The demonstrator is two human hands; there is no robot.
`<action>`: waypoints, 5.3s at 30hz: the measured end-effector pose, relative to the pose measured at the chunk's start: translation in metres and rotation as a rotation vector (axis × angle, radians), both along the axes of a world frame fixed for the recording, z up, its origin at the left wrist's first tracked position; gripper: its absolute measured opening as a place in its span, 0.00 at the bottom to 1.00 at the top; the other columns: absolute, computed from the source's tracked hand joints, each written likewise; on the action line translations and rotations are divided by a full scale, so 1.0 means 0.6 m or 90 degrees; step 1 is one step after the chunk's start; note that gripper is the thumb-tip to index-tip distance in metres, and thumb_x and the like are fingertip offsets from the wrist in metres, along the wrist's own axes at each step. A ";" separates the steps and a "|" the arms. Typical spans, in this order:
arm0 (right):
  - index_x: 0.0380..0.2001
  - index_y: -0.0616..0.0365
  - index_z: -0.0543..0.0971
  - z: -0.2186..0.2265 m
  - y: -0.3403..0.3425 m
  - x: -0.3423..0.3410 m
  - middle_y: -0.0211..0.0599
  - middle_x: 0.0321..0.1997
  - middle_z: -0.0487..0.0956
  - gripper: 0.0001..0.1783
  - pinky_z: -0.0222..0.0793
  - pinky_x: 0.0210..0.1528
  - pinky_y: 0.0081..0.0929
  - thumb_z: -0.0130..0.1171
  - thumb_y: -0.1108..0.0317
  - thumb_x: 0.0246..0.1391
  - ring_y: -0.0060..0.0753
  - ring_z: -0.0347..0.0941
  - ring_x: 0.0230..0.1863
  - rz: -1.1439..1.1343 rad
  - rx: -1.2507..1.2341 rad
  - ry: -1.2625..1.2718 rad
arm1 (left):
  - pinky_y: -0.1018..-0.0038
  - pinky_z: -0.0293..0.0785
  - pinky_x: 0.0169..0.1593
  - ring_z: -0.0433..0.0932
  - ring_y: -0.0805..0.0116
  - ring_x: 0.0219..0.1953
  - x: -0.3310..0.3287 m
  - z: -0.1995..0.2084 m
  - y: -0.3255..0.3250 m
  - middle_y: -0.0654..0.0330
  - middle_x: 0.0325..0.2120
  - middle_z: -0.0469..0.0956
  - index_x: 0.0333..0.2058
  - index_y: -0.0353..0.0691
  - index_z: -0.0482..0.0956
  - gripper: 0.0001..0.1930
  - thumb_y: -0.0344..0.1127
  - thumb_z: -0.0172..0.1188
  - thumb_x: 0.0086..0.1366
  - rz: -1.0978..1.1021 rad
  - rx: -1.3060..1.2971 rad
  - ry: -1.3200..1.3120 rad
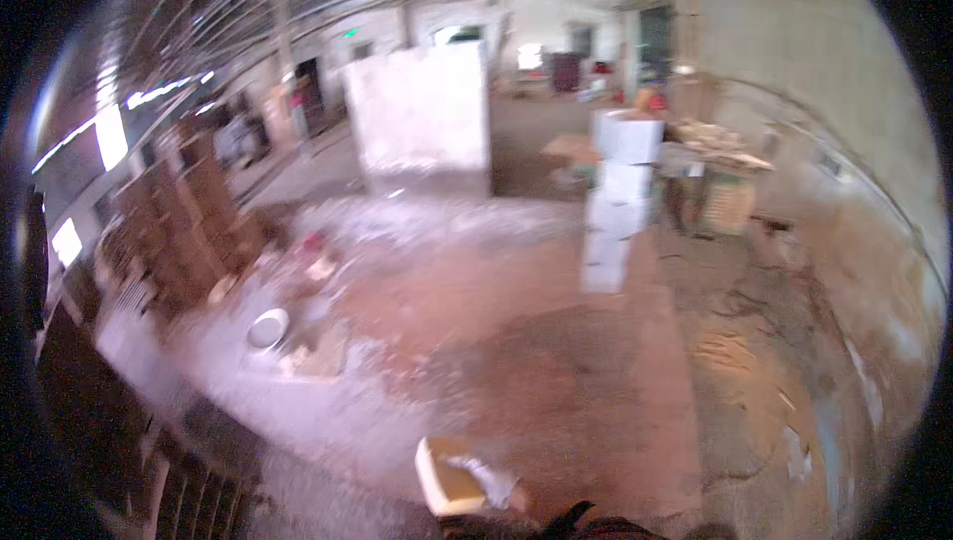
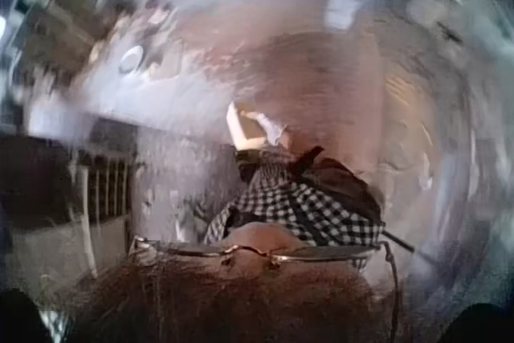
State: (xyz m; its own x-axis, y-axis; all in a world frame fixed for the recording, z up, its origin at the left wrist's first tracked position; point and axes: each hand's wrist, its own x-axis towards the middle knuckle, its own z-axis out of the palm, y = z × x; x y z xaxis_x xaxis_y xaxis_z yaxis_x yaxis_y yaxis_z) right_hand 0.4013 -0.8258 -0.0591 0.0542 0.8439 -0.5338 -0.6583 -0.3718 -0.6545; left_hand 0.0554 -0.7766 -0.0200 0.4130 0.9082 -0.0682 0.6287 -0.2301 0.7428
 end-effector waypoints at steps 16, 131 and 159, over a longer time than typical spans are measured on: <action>0.50 0.59 0.70 0.052 0.329 -0.038 0.35 0.43 0.75 0.21 0.73 0.42 0.32 0.55 0.62 0.55 0.32 0.74 0.41 -0.121 -0.011 0.037 | 0.63 0.72 0.40 0.76 0.55 0.39 -0.192 -0.010 0.226 0.56 0.36 0.79 0.40 0.45 0.78 0.13 0.44 0.53 0.61 0.010 0.041 0.297; 0.52 0.56 0.69 0.044 0.650 -0.576 0.47 0.56 0.69 0.24 0.60 0.57 0.38 0.50 0.63 0.51 0.47 0.64 0.57 -0.105 -0.494 -1.046 | 0.66 0.75 0.48 0.74 0.53 0.48 -0.350 -0.117 1.227 0.44 0.50 0.68 0.54 0.28 0.61 0.20 0.31 0.48 0.65 -0.195 -0.556 -0.389; 0.34 0.61 0.74 0.129 -0.293 -1.177 0.50 0.28 0.75 0.13 0.67 0.37 0.32 0.54 0.64 0.47 0.39 0.73 0.30 -1.471 -1.246 -0.774 | 0.68 0.73 0.48 0.75 0.60 0.44 0.045 -0.003 0.260 0.52 0.45 0.71 0.48 0.33 0.68 0.15 0.32 0.49 0.64 -1.156 -0.488 0.020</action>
